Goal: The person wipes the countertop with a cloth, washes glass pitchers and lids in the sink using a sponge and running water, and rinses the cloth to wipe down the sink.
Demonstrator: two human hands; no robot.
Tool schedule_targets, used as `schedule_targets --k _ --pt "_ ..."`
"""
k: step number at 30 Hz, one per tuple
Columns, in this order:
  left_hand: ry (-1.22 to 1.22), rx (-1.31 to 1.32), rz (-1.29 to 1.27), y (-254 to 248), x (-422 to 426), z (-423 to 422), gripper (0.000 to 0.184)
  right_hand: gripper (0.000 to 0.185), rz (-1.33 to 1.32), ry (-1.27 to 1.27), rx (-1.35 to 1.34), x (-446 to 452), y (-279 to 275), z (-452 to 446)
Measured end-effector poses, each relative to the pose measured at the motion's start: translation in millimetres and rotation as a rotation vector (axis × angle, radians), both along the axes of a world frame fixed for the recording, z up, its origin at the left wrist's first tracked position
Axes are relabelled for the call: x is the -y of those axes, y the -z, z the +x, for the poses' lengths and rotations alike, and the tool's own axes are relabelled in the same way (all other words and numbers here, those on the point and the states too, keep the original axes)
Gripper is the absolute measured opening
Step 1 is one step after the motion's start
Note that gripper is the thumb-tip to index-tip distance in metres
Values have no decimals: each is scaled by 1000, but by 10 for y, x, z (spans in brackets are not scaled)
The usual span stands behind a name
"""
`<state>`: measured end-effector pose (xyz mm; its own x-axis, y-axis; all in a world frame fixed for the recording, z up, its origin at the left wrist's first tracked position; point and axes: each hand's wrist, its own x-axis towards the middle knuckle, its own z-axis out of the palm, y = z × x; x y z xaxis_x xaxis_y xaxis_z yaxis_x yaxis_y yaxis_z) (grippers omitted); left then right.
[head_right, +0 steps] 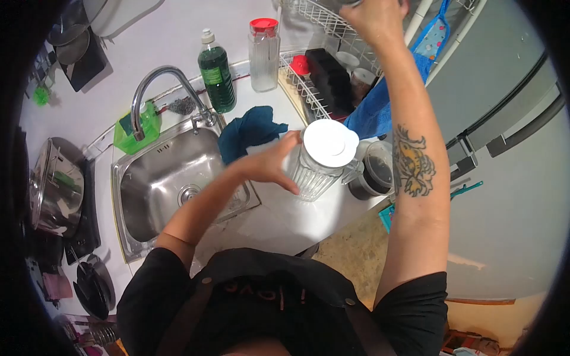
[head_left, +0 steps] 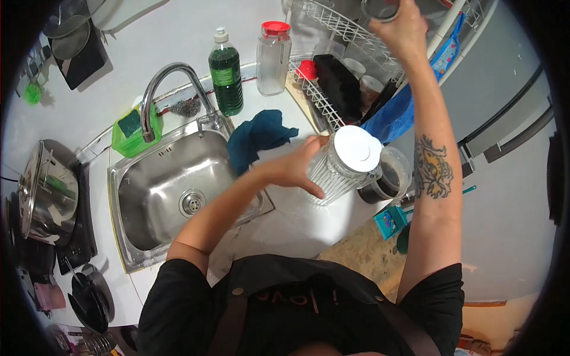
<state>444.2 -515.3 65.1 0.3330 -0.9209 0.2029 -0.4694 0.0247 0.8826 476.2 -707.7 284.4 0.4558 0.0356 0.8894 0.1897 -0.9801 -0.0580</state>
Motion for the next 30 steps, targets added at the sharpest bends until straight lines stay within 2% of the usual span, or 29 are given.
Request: schedule_targets --k 1,2,3,5,6,9,11,13,14,15,20,22,25,28,29,30 --pt "-157 82 -130 108 117 -131 102 52 -33 -15 115 2 -35 26" --pt "-314 168 -259 178 212 -223 108 53 16 -136 143 -26 -87 22" --pt "-313 164 -257 209 274 -281 108 53 18 -136 139 -94 -119 -9" --pt "-443 69 -347 252 373 -355 110 55 74 -351 214 -245 -162 -59" --pt "-472 61 -374 294 426 -366 109 56 47 -381 198 -324 -192 -140" --pt "-516 57 -357 284 419 -381 105 56 -33 -360 284 -543 -269 -342" --pt "-508 40 -384 275 339 -366 104 56 236 -605 112 -462 -378 -249" --pt "-494 25 -415 268 232 -306 103 53 0 -414 316 -693 -452 -623" --pt "-486 -8 -468 269 180 -263 102 53 -11 -408 313 -752 -481 -771" --pt "-479 -43 -519 271 132 -223 102 51 49 -599 268 -795 -504 -911" --pt "-452 -216 -477 294 -99 31 100 34 -31 -1073 21 -590 -837 -1291" --pt "-442 -179 -494 300 -154 142 99 21 38 -944 37 -684 -827 -1429" --pt "-442 -119 -530 327 -212 297 98 16 224 -992 -137 -604 -805 -1757" --pt "-390 -35 -542 291 -242 491 98 24 315 -951 -229 -501 -657 -2052" --pt "-378 -39 -544 279 -247 554 98 40 359 -923 -254 -308 -516 -2161" --pt "-350 -76 -528 264 -253 615 98 47 406 -900 -249 -286 -348 -2194"
